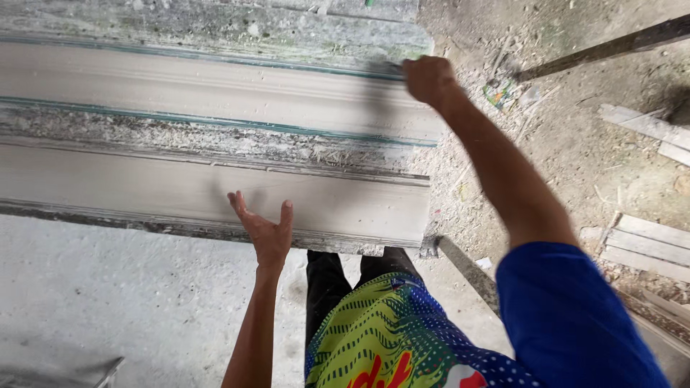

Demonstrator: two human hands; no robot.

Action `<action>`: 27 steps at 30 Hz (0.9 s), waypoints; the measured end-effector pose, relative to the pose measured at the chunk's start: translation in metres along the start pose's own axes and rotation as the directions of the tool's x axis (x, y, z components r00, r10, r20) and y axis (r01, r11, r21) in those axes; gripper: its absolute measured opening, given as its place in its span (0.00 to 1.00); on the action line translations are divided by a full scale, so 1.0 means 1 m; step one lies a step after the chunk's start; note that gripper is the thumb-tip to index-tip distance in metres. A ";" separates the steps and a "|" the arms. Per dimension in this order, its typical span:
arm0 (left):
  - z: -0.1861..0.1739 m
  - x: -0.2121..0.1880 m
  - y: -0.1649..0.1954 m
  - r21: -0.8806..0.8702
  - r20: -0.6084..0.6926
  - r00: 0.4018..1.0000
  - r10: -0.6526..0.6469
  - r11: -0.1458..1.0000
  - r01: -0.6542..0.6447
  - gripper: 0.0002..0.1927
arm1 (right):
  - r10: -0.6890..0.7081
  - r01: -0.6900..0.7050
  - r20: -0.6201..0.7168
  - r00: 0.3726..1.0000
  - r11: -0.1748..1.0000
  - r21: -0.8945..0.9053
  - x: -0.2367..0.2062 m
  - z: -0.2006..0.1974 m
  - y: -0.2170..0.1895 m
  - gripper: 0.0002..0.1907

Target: The person kneels on the workshop floor and scrapes excess plaster residue from the grooves of decorative molding strips using a small handheld scraper, steadying each piece with the other hand. They work along the lengths of several moldings, repositioning pieces and moving between them as they clean the profiles.

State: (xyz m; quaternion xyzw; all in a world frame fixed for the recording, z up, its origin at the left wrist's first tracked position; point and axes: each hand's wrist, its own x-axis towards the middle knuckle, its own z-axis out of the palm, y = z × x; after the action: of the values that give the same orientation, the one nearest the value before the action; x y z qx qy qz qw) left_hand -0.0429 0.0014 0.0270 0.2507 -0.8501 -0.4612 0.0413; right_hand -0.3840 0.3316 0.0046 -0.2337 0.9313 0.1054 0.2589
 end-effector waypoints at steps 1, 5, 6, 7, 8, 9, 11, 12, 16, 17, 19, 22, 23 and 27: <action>-0.007 -0.004 -0.007 0.017 -0.017 1.000 -0.018 1.000 0.018 0.56 | 0.024 -0.022 0.080 0.996 1.000 -0.014 -0.011 0.000 0.014 0.17; -0.031 -0.024 -0.034 0.113 -0.048 0.997 -0.066 0.991 0.071 0.53 | 0.251 -0.253 0.398 0.882 0.966 -0.049 -0.054 0.008 0.092 0.26; -0.034 -0.028 -0.039 0.139 -0.053 0.996 -0.072 0.987 0.079 0.53 | 0.232 -0.281 0.394 0.889 0.957 0.072 -0.057 0.012 0.105 0.16; -0.035 -0.032 -0.041 0.086 -0.058 0.992 -0.110 0.990 0.115 0.53 | 0.292 -0.458 0.381 0.877 0.746 0.484 -0.056 0.017 0.112 0.10; -0.038 -0.035 -0.043 0.038 -0.066 0.987 -0.150 0.988 0.152 0.54 | 0.338 -0.504 0.395 0.855 0.356 0.787 -0.051 0.021 0.114 0.18; -0.040 -0.037 -0.043 -0.006 -0.075 0.979 -0.187 0.982 0.187 0.54 | 0.361 -0.414 0.429 0.828 -0.121 0.902 -0.042 0.025 0.110 0.31; -0.045 -0.038 -0.040 0.095 -0.115 0.983 -0.146 0.983 0.157 0.53 | 0.369 -0.028 0.240 0.898 -0.497 0.867 -0.019 0.031 0.085 0.30; -0.047 -0.037 -0.037 0.147 -0.130 0.984 -0.125 0.979 0.144 0.52 | 0.402 0.163 0.151 0.903 -0.647 0.745 -0.006 0.031 0.068 0.30; -0.057 -0.035 -0.020 0.087 -0.173 0.974 -0.148 0.983 0.164 0.53 | 0.434 0.272 0.259 0.863 -0.831 0.486 0.039 -0.001 -0.020 0.23; -0.059 -0.033 -0.017 0.076 -0.175 0.974 -0.144 0.984 0.160 0.53 | 0.415 0.265 0.266 0.870 -0.849 0.458 0.048 -0.012 -0.043 0.21; -0.062 -0.032 -0.012 0.062 -0.158 0.979 -0.126 0.989 0.137 0.52 | 0.343 0.221 0.235 0.909 -0.877 0.426 0.053 -0.040 -0.088 0.18; -0.059 -0.027 -0.016 0.023 -0.129 0.988 -0.082 0.996 0.086 0.51 | 0.201 0.127 0.126 0.971 -0.889 0.439 0.025 -0.070 -0.143 0.13; -0.058 -0.027 -0.019 0.010 -0.111 0.991 -0.071 0.997 0.072 0.50 | 0.160 0.103 0.084 0.984 -0.876 0.471 0.002 -0.071 -0.154 0.11; -0.047 -0.022 -0.039 0.022 -0.035 0.999 -0.008 1.000 0.009 0.49 | -0.021 0.032 -0.060 0.998 -0.654 0.756 -0.123 -0.033 -0.167 0.08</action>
State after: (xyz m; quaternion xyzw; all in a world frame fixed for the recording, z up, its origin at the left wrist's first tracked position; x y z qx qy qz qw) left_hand 0.0058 -0.0412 0.0263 0.2627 -0.8534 -0.4473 0.0513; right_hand -0.2231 0.2227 0.0848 0.1082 0.4765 -0.8115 0.3205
